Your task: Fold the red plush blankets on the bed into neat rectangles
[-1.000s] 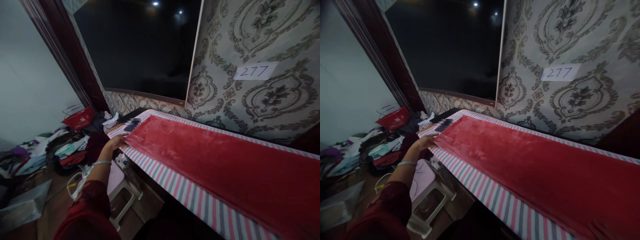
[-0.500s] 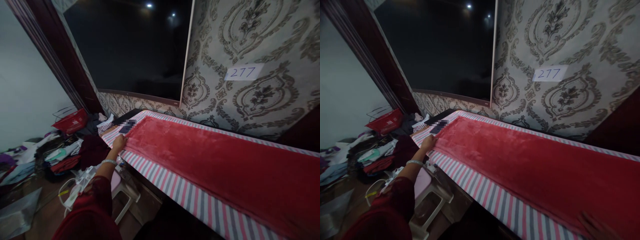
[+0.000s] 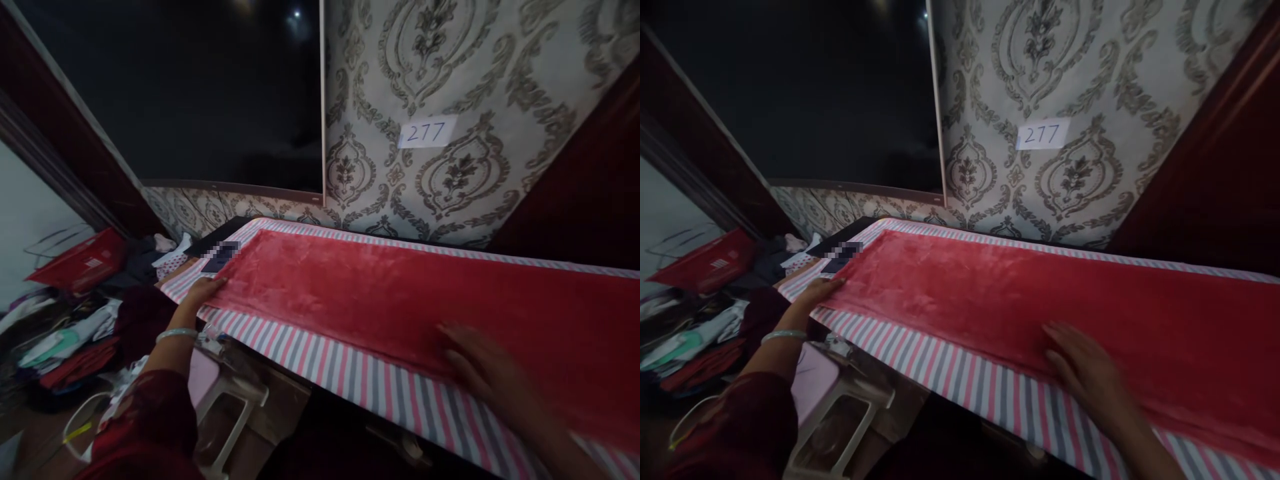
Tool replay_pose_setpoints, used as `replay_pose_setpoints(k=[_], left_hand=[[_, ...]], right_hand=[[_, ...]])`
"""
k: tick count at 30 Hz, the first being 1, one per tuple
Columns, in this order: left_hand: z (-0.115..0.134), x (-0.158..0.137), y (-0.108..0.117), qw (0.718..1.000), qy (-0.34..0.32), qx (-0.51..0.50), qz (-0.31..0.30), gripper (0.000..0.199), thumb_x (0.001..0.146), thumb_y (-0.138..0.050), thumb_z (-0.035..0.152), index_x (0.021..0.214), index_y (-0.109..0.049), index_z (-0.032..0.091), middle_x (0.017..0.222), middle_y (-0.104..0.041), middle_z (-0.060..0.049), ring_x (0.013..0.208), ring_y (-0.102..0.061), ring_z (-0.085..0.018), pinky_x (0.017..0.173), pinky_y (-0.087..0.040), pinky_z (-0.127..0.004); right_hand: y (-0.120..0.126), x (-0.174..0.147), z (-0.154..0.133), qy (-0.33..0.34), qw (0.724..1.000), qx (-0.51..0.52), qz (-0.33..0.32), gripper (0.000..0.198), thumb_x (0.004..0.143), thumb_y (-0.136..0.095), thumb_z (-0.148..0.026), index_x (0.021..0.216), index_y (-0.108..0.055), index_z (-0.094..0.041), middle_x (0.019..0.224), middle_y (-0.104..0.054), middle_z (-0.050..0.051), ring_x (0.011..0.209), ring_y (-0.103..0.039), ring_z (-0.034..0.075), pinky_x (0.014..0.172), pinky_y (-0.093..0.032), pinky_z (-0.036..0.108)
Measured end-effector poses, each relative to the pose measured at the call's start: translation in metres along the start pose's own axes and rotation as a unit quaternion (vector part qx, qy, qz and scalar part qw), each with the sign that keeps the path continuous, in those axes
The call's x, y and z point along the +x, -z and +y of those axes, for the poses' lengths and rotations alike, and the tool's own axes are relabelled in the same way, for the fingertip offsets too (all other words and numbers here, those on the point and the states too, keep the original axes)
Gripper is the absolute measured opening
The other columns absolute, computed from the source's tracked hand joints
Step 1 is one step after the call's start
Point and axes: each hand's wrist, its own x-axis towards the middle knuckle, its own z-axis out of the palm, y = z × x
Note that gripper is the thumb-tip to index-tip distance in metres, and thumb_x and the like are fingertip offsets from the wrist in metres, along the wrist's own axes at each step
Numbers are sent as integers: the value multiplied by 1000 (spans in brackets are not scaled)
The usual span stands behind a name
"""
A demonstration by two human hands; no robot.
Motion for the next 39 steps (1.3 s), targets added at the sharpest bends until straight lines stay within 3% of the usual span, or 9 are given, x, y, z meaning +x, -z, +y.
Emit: replay_pose_setpoints(k=[6, 10, 13, 17, 22, 26, 29, 33, 39], left_hand=[[-5, -6, 0, 1000, -14, -10, -15, 32, 75, -57, 52, 69, -61, 21, 75, -72, -9, 76, -71, -27, 66, -54, -33], [-9, -10, -1, 999, -38, 22, -2, 30, 79, -53, 50, 69, -59, 22, 72, -70, -9, 80, -70, -29, 68, -51, -34], [-9, -12, -2, 997, -52, 54, 9, 30, 82, -52, 49, 69, -57, 23, 76, -71, -10, 86, -70, -30, 71, -49, -35], [-10, -14, -5, 994, -52, 97, 24, 28, 87, -50, 45, 75, -59, 21, 85, -72, -14, 92, -70, -32, 74, -48, -35], [-5, -25, -5, 988, -45, 139, 48, 30, 90, -52, 40, 97, -65, 14, 101, -72, -18, 100, -69, -32, 80, -50, -37], [35, -34, -15, 956, -147, 213, 136, 47, 93, -50, 36, 132, -54, 10, 136, -58, -25, 128, -54, -36, 98, -46, -46], [81, -23, -35, 944, -234, 224, 60, 55, 97, -44, 34, 146, -43, 7, 152, -46, -24, 142, -42, -31, 113, -36, -44], [131, 20, -59, 946, -239, 220, -2, 58, 98, -45, 38, 149, -42, 11, 158, -39, -22, 148, -36, -30, 118, -30, -47], [161, 74, -76, 944, -248, 216, -27, 54, 101, -35, 38, 150, -43, 18, 162, -33, -19, 151, -28, -31, 118, -27, -57]], right_hand=[[-42, 95, -68, 94, 987, 6, -133, 59, 99, -43, -44, 155, -40, -24, 158, -44, 10, 145, -42, 30, 117, -37, 53], [-68, 147, -81, 110, 973, -16, -202, 64, 99, -43, -44, 160, -29, -28, 164, -31, 8, 151, -30, 30, 121, -29, 54], [-84, 177, -78, 76, 974, -47, -210, 64, 100, -40, -46, 160, -29, -27, 165, -28, 11, 152, -26, 32, 119, -28, 58], [-103, 185, -70, 23, 968, -89, -232, 62, 101, -38, -48, 158, -34, -25, 165, -27, 11, 152, -25, 33, 119, -27, 59], [-121, 169, -60, 24, 970, -101, -221, 60, 102, -35, -52, 156, -38, -29, 165, -29, 8, 152, -25, 31, 120, -26, 59], [-128, 166, -56, 21, 972, -105, -208, 59, 101, -35, -53, 156, -39, -30, 165, -29, 7, 152, -27, 30, 119, -27, 58], [-133, 165, -53, 25, 974, -103, -199, 59, 100, -36, -54, 155, -41, -30, 165, -30, 7, 152, -27, 29, 120, -26, 57], [-138, 163, -48, 41, 979, -85, -179, 59, 100, -38, -54, 154, -41, -31, 164, -32, 8, 151, -29, 30, 118, -28, 60], [-125, 168, -56, 25, 978, -64, -199, 59, 100, -41, -53, 155, -40, -29, 164, -31, 9, 151, -28, 31, 119, -26, 61]])
